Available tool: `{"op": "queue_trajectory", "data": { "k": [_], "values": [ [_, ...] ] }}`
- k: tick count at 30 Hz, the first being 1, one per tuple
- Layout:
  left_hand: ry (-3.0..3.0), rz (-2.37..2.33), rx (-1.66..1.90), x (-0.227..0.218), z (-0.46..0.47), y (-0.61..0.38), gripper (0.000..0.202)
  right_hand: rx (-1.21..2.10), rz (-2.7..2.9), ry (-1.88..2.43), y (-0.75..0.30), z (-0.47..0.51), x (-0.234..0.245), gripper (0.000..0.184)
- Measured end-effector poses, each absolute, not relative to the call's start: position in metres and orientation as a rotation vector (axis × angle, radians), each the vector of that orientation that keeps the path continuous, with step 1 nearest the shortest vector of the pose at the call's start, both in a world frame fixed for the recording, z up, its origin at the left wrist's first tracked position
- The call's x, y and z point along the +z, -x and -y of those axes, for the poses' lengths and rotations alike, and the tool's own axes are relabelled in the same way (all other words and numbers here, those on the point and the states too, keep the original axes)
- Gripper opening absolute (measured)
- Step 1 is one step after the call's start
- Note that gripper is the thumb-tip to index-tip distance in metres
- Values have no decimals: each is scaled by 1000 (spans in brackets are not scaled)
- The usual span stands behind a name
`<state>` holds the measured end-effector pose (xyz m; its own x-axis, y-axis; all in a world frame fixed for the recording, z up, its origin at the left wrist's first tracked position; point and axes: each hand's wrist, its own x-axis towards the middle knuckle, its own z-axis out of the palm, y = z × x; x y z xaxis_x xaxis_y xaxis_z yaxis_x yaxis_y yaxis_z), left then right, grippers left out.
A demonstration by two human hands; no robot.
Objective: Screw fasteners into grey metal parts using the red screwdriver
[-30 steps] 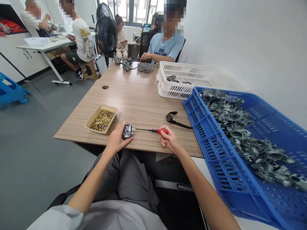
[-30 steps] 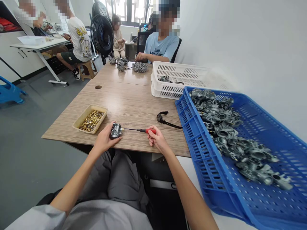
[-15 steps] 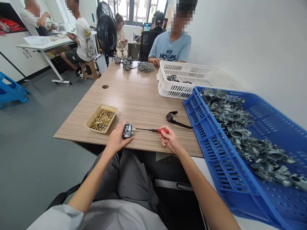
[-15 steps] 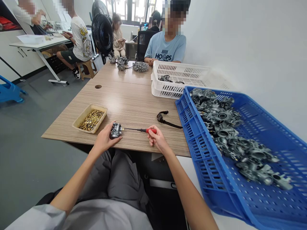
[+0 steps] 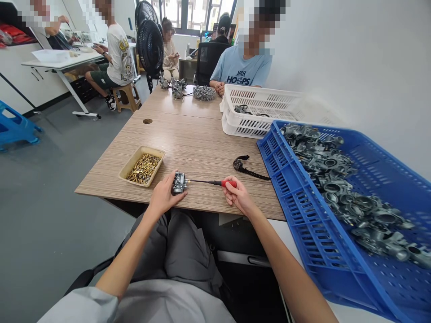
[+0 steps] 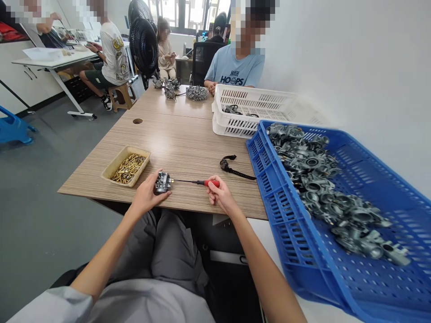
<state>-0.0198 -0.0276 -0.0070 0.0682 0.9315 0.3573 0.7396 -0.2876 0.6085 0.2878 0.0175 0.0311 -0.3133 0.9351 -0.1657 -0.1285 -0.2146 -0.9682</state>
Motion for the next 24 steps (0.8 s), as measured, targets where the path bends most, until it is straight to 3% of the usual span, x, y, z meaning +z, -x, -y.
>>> {"op": "queue_trajectory", "data": {
  "k": [17, 24],
  "values": [
    [-2052, -1639, 1053, -6, 27, 22, 87, 1476, 1334, 1293, -281, -16, 30, 56],
    [-2059, -1647, 1061, -7, 27, 21, 88, 1582, 1269, 1142, -282, -15, 36, 51]
  ]
}}
